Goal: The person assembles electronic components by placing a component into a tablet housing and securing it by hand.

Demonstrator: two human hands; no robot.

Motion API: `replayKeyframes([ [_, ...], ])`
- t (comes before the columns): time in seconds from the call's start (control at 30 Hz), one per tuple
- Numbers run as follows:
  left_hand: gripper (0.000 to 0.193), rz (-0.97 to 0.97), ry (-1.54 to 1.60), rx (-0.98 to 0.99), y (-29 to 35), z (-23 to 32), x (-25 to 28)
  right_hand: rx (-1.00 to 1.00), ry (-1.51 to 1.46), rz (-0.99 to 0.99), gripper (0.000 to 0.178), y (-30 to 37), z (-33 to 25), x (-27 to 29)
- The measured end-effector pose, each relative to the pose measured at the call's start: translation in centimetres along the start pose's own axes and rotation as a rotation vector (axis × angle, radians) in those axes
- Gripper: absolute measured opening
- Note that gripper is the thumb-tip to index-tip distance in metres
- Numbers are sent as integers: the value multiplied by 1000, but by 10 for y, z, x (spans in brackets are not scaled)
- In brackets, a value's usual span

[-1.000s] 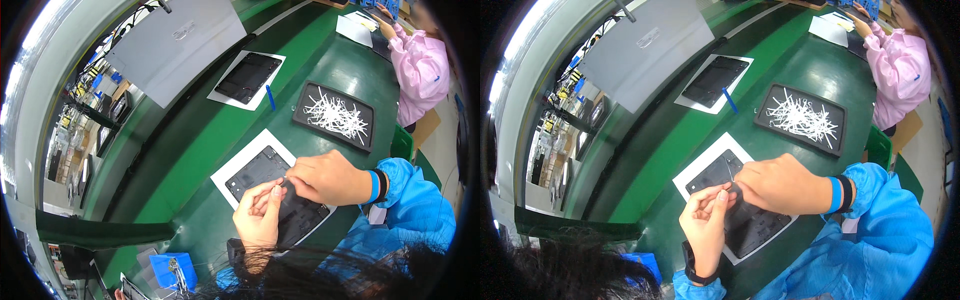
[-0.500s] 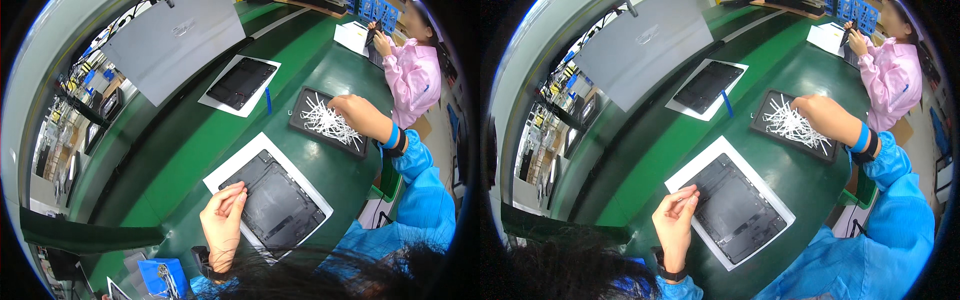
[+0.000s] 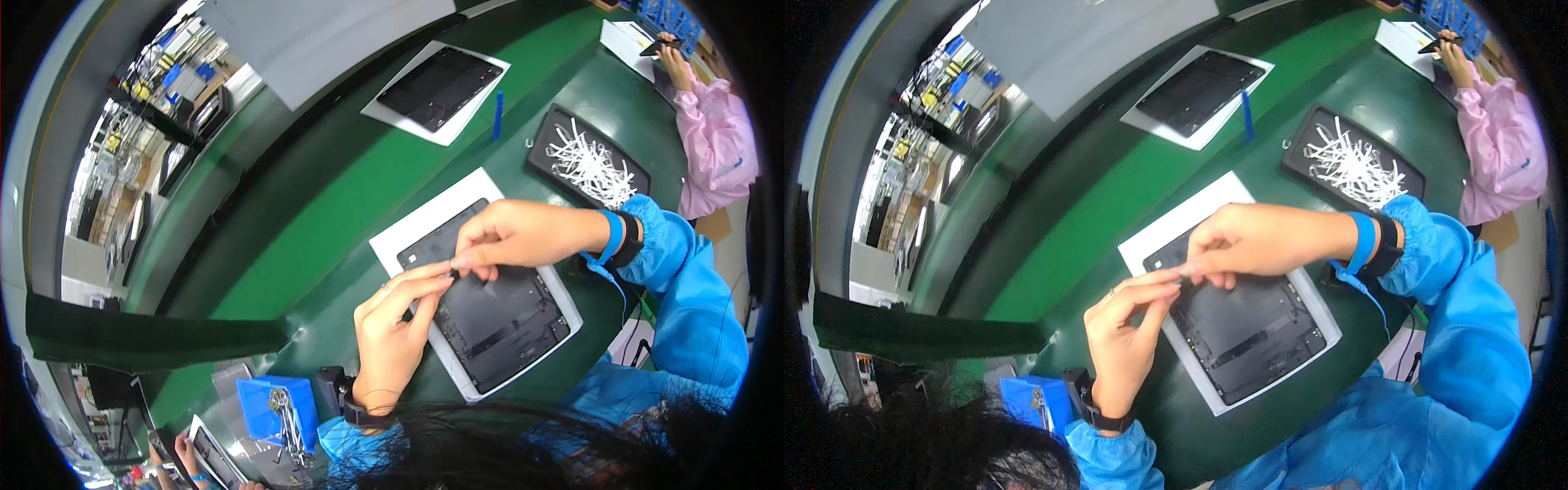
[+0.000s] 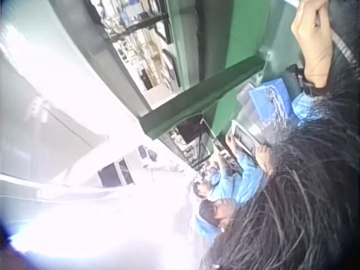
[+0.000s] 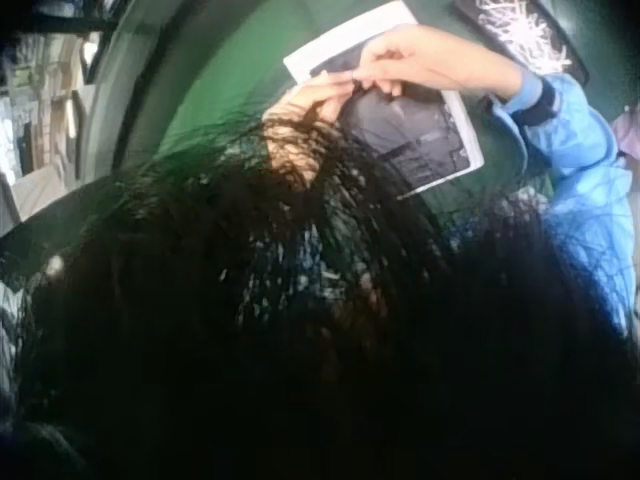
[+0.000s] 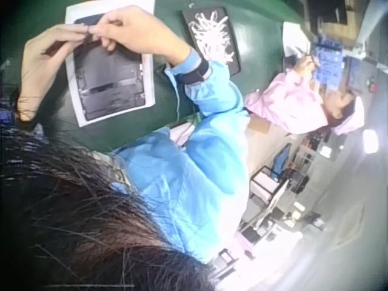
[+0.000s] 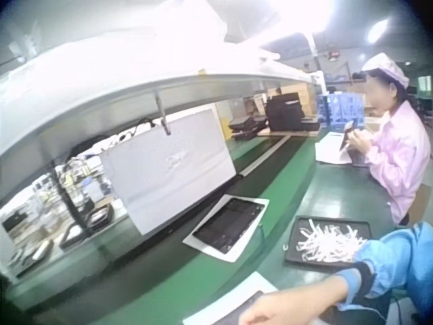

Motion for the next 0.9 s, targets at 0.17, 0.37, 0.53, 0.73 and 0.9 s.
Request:
replayKeyframes([
  [0.17, 20, 145, -123, 134, 10, -21, 24, -114, 170, 82, 30, -24, 12, 10],
  [0.37, 28, 93, -348, 259, 23, -19, 29, -67, 321, 109, 31, -37, 26, 10],
  [0.53, 29, 41, -420, 271, 24, -14, 22, -61, 382, 125, 29, -44, 20, 0],
  [0.73, 39, -92, -597, 322, 31, -16, 4, -10, 543, 164, 28, -43, 14, -6],
  [0.9, 45, -187, -617, 252, 30, -6, -13, -1, 602, 177, 27, -41, 12, -8],
])
Point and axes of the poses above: each hand's wrist, its own y-axis away from the middle knuckle, its own x-axis out of the back of the hand, z = x × y, the point moved 10 cm from there along -y, towards the middle knuckle, and after that the axes turned 8 degrees about -z, right-handed, at the moved point
